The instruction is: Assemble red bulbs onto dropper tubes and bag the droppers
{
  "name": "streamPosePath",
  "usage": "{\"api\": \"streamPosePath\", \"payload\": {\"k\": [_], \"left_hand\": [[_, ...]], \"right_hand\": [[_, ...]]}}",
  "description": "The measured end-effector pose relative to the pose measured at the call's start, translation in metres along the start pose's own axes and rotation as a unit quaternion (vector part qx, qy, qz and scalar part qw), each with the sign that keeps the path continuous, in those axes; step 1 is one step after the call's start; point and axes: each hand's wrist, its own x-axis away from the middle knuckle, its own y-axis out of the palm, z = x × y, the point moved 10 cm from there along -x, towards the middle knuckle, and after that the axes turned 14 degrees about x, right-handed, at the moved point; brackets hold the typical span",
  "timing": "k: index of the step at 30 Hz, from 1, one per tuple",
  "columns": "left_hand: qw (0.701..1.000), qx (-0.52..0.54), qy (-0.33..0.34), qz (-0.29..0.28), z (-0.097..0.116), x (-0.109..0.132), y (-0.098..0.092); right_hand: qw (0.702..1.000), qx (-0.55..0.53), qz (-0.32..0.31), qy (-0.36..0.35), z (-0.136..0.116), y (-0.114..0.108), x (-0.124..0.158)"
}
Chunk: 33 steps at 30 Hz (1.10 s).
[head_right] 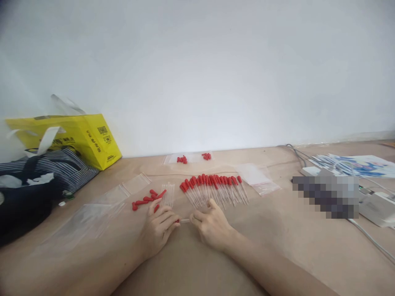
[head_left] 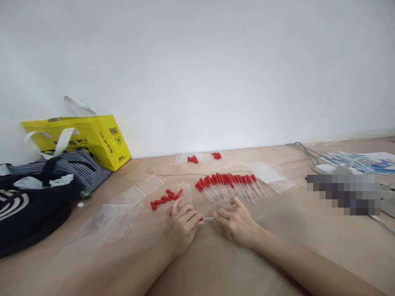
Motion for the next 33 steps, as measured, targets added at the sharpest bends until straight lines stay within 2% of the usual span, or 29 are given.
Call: {"api": "streamPosePath", "payload": {"k": [3, 9, 16, 25, 30, 33], "left_hand": [[1.0, 0.001, -0.004, -0.007, -0.001, 0.0, 0.002], [1.0, -0.001, -0.012, -0.016, -0.002, 0.0, 0.005], [0.999, 0.028, -0.017, -0.017, -0.005, 0.0, 0.008], [0.997, 0.032, -0.07, 0.027, -0.03, 0.004, -0.013], [0.996, 0.024, -0.077, 0.034, -0.031, 0.003, -0.015], [0.992, -0.012, -0.104, 0.07, -0.04, 0.007, -0.024]], "right_hand": [[1.0, 0.0, -0.008, 0.002, 0.0, 0.003, 0.0], [0.999, -0.029, 0.014, 0.03, 0.0, 0.003, -0.001], [0.995, -0.079, -0.02, 0.051, -0.005, 0.017, -0.011], [0.984, -0.113, -0.061, 0.122, 0.028, 0.02, -0.004], [0.988, -0.091, -0.057, 0.109, 0.027, 0.019, -0.001], [0.987, -0.075, -0.047, 0.133, 0.03, 0.019, -0.001]]}}
